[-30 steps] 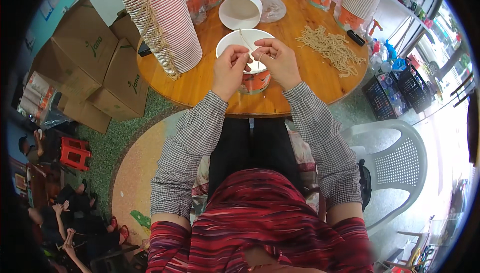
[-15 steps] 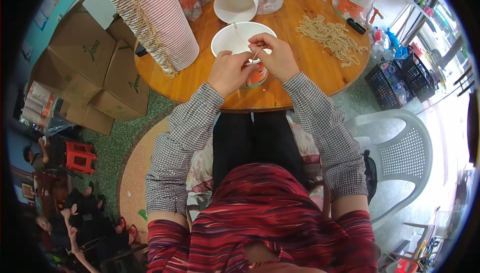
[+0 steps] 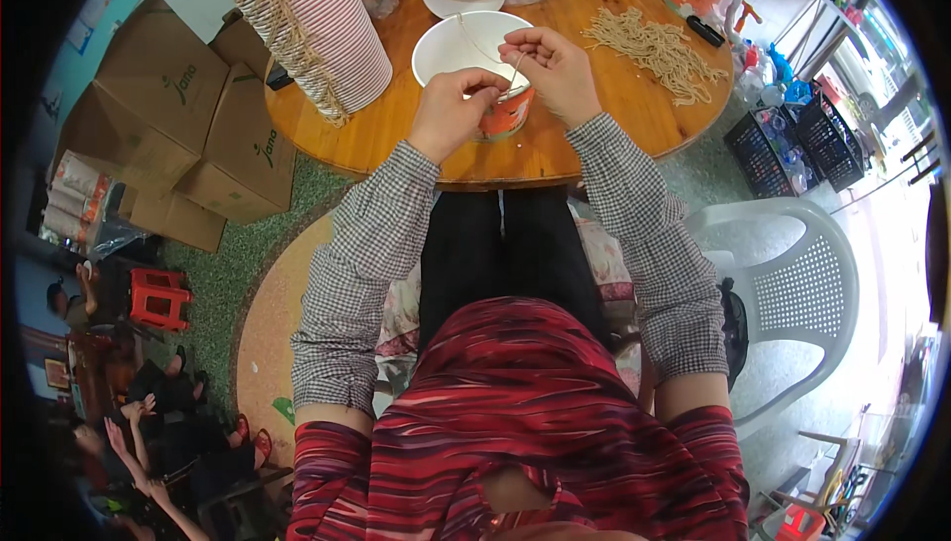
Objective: Attaching string handles to paper buckets by threading them through holes and tying knots.
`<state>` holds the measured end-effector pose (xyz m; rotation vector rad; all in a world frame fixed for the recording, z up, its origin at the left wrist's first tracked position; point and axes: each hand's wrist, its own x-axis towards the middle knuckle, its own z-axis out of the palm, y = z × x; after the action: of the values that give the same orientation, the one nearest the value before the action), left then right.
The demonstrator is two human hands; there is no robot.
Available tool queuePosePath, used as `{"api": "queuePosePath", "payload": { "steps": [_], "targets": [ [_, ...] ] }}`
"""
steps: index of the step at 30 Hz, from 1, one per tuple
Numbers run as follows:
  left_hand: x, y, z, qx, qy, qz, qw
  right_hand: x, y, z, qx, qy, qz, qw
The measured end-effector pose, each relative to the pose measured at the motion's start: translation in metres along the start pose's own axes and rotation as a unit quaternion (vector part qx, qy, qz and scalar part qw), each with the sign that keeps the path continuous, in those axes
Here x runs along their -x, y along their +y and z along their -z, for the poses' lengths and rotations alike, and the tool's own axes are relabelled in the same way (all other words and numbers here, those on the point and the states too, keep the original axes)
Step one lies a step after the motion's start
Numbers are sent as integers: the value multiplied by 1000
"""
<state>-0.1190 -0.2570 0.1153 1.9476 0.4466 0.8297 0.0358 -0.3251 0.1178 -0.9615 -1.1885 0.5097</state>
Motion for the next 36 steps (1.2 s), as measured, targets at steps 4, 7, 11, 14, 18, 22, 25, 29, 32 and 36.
{"api": "queuePosePath", "payload": {
  "steps": [4,7,11,14,18,22,25,29,32,36],
  "targets": [
    [-2,5,-1,-49,-26,14,998,2,-7,-2,20,-19,9,1000],
    [-2,0,4,11,-24,23,999,0,-8,-2,7,-17,3,1000],
    [5,30,3,103,31,111,988,7,-16,4,-30,-11,-18,999],
    [8,41,4,202,2,91,975,9,-20,1,-24,-24,-10,999],
    [5,38,9,168,-7,80,982,5,-20,-4,-28,-32,-14,999],
    [5,42,7,175,-26,99,979,-2,-20,-4,6,-20,-20,1000],
    [4,45,6,155,-50,136,977,-7,-22,-2,57,-22,-19,998],
    [-4,40,6,124,-97,135,978,-9,-28,3,86,-65,-57,993],
    [-5,39,6,147,-109,138,973,-6,-29,12,173,-43,15,984],
    [-6,37,11,197,-98,151,964,23,-34,24,210,10,70,975]
  ]
}}
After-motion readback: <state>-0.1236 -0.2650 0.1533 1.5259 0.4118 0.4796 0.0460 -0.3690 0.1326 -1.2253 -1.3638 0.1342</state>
